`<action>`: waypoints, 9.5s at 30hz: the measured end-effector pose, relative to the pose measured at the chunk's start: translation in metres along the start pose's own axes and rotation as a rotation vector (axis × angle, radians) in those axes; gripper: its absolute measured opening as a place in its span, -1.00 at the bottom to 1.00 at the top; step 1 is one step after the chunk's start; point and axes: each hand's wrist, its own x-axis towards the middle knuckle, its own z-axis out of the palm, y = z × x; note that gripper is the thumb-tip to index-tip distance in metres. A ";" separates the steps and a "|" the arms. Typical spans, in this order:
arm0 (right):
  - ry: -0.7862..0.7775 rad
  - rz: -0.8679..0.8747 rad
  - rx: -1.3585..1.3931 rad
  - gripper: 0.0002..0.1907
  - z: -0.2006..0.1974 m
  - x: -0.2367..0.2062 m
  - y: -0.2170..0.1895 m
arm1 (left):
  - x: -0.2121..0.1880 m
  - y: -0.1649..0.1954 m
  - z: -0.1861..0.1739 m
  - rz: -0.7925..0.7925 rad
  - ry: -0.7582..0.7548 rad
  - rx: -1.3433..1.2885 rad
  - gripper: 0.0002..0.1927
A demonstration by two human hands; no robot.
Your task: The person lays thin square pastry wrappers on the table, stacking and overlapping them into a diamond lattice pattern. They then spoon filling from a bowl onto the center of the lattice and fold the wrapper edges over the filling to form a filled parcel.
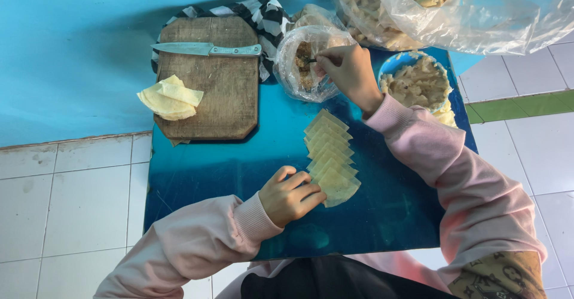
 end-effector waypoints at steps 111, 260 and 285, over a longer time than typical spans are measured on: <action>0.014 -0.046 0.068 -0.83 -0.060 -0.195 0.035 | 0.001 0.003 0.063 -0.168 0.083 -0.036 -0.69; -0.542 -0.794 -0.299 -0.65 -0.034 -0.154 0.099 | 0.002 -0.050 0.110 0.140 -0.027 0.123 -0.62; -0.407 -0.437 -0.117 -0.79 -0.041 -0.165 0.096 | 0.029 -0.027 0.113 -0.110 0.027 0.055 -0.89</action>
